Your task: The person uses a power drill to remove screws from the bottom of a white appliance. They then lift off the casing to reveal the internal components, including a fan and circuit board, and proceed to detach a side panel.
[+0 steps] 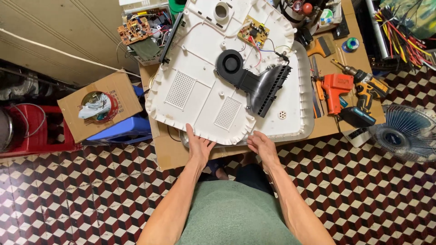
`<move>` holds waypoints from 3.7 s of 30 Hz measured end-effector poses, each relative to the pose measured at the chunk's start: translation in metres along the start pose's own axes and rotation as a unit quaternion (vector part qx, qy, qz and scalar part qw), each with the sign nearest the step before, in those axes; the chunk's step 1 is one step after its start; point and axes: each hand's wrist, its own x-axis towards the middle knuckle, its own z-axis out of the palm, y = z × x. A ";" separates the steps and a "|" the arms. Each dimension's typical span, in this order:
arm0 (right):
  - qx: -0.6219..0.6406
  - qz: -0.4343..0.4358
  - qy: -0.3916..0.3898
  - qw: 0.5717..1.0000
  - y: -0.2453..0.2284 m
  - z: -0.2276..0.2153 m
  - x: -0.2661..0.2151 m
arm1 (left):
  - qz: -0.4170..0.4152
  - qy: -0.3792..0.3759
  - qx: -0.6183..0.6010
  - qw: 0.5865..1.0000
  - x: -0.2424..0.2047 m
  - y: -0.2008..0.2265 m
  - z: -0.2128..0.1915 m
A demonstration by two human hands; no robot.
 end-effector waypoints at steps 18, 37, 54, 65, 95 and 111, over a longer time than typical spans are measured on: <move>0.006 0.017 -0.098 0.995 -0.013 0.026 -0.049 | -0.005 0.042 -0.027 0.999 0.009 -0.003 0.000; -0.003 -0.086 0.026 0.996 -0.102 -0.058 -0.019 | 0.326 -0.011 0.512 0.795 -0.043 0.050 0.140; -0.121 -0.062 -0.110 0.985 -0.191 -0.129 0.085 | 0.330 0.148 0.657 0.662 0.051 0.057 0.217; -0.125 -0.058 -0.126 0.982 -0.208 -0.128 0.098 | 0.398 0.151 0.632 0.648 0.036 0.049 0.216; -0.133 0.025 -0.146 0.980 -0.199 -0.158 0.151 | 0.358 0.244 0.533 0.726 0.019 0.060 0.288; -0.023 -0.106 0.071 0.992 -0.191 -0.299 0.186 | 0.265 0.273 0.346 0.857 -0.021 0.002 0.243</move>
